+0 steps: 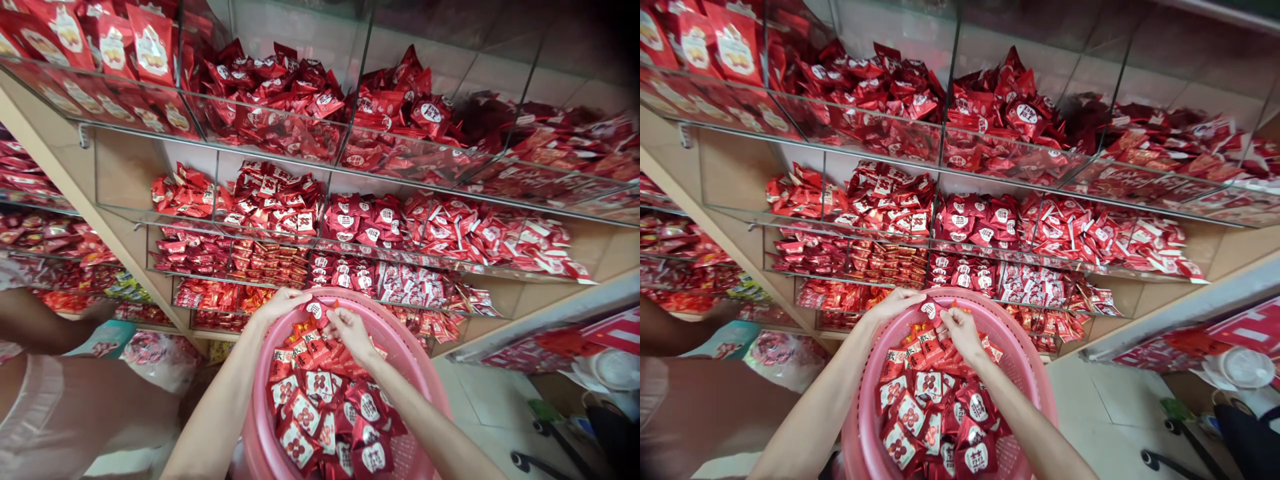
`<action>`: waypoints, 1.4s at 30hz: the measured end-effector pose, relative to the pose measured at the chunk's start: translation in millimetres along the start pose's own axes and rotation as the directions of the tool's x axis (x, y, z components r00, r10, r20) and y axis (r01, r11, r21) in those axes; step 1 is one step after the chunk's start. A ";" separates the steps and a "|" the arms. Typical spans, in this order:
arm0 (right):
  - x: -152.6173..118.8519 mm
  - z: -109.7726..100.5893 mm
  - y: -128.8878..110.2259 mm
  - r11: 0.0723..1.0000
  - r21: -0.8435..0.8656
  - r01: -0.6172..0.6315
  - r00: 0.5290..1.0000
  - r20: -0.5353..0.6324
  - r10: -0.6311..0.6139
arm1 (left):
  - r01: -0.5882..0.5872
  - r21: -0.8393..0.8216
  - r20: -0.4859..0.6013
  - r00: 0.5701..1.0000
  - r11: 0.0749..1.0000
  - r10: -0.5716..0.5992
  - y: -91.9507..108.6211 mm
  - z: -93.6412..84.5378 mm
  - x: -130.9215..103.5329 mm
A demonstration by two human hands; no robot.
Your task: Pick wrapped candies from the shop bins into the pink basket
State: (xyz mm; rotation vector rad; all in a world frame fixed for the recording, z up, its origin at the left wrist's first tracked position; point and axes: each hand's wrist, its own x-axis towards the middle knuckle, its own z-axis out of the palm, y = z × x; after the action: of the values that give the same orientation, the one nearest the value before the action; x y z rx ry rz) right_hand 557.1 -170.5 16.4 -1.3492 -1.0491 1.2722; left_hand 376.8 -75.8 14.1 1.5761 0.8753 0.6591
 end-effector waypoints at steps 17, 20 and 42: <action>-2.9 -4.0 -4.5 0.997 0.074 -0.034 0.999 -0.015 0.035 | 0.030 0.009 0.004 1.000 0.999 -0.030 -2.8 -2.0 1.0; -3.2 -2.9 -5.1 0.989 0.121 -0.080 0.997 -0.005 0.081 | 0.010 -0.016 -0.003 1.000 1.000 -0.010 -4.8 -1.4 1.4; -5.9 -10.8 4.6 0.986 -0.015 -0.164 0.969 0.184 0.164 | -0.037 -0.020 0.039 0.999 0.999 0.038 -9.1 -6.1 0.5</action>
State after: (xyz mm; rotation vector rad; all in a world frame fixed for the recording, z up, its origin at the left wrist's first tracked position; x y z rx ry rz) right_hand 567.3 -177.9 12.6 -1.3600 -1.0808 1.5445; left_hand 370.5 -71.4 6.2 1.5859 0.8096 0.6590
